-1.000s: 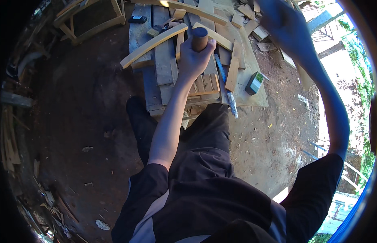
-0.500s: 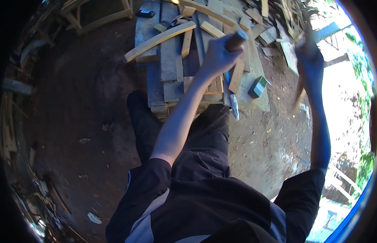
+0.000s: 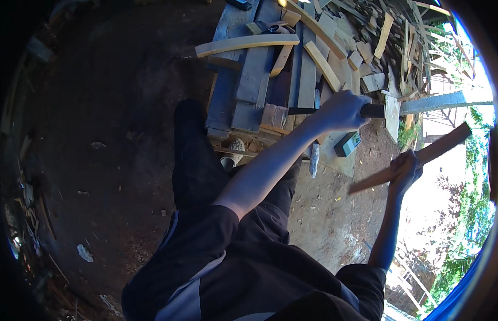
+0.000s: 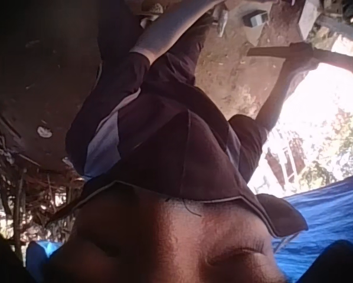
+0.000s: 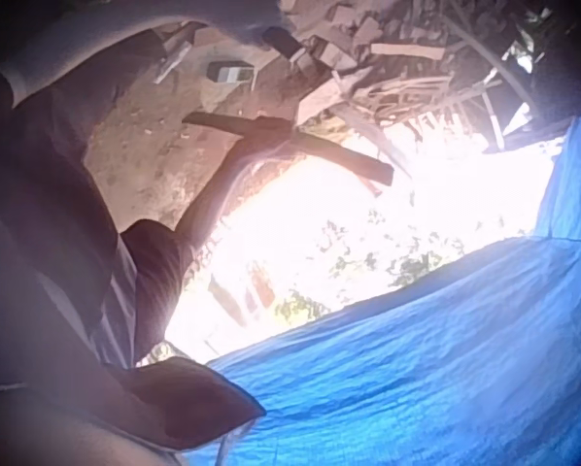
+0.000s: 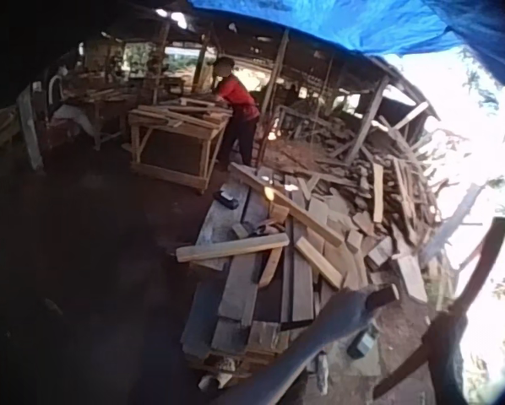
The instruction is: Chiseling and marking wood pieces in a workshop environment.
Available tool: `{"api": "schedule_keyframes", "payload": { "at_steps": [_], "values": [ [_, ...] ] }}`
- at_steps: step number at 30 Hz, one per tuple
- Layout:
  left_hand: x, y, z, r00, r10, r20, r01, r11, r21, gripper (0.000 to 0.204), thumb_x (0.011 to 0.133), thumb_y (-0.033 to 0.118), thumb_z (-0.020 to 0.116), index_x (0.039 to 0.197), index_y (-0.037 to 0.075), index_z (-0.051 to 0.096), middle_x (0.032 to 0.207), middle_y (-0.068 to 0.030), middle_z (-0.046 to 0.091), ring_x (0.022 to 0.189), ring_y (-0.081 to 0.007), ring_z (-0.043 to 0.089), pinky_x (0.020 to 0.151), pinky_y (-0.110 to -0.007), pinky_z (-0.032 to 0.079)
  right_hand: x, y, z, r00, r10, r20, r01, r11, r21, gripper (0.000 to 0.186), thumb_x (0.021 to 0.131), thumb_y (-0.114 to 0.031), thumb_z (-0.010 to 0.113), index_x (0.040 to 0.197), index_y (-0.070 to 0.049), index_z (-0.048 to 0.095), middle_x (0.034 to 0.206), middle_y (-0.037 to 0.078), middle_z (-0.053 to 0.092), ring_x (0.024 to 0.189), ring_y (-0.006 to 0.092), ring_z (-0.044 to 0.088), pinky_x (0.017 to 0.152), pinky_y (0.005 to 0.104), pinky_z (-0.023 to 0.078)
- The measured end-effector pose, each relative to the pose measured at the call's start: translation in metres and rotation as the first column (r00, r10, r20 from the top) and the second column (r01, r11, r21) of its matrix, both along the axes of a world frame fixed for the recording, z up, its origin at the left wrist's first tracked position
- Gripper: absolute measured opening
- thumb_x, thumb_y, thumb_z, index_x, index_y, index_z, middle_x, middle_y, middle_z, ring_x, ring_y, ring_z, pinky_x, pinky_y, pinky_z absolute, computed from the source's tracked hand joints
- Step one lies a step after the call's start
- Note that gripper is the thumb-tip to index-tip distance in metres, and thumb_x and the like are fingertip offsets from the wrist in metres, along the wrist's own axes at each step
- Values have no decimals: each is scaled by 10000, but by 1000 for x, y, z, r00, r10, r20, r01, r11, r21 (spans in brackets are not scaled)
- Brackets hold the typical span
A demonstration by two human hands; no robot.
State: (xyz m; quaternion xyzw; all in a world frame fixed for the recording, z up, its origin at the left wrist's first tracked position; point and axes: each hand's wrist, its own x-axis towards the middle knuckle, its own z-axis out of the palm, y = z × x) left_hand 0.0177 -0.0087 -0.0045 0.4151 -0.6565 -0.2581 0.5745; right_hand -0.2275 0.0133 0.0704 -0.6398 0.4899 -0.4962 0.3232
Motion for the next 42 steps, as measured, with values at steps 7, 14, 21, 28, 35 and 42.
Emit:
{"api": "schedule_keyframes", "payload": {
  "at_steps": [7,14,21,28,35,42],
  "values": [
    [-8,-5,-2,1000,-21,19,21,1000,2,167,757,206,706,846,78,643,696,-136,661,717,-313,680,700,-412,532,-11,7,0,973,-85,216,93,995,-28,206,891,-139,577,718,-55,504,537,-5,454,364,92,440,335,244,320],
    [-21,-7,-7,995,3,95,-5,1000,19,190,754,224,704,874,85,657,724,-139,675,735,-320,685,719,-421,539,-16,18,-19,989,-109,-104,128,973,192,186,880,-168,586,760,-49,508,530,-5,450,365,103,453,341,257,355],
    [-26,-12,-14,982,5,190,-13,999,37,197,752,228,710,879,85,662,739,-150,678,759,-325,689,736,-424,546,2,28,-30,959,-225,171,182,954,239,250,907,-248,642,812,-56,512,550,-9,467,369,88,437,341,251,336],
    [-34,-10,-26,963,-47,265,16,993,118,206,763,252,717,878,88,668,727,-141,677,754,-324,690,749,-435,544,-10,35,-36,978,-200,53,181,953,243,244,866,-224,663,792,-66,493,552,0,438,384,102,413,365,266,339],
    [-34,-10,-31,956,9,292,-21,999,37,209,776,280,717,872,99,670,706,-128,673,727,-311,690,723,-428,545,-22,43,-56,964,-86,-250,184,898,399,201,849,-165,661,800,-74,489,557,7,461,373,106,427,335,251,329],
    [-26,24,15,965,12,262,-10,1000,-9,192,773,277,711,824,108,637,643,-99,653,642,-281,683,665,-412,542,-18,78,-70,804,-401,440,292,909,296,199,867,-173,654,835,-83,479,554,7,464,383,108,446,345,250,367]
  ]
}}
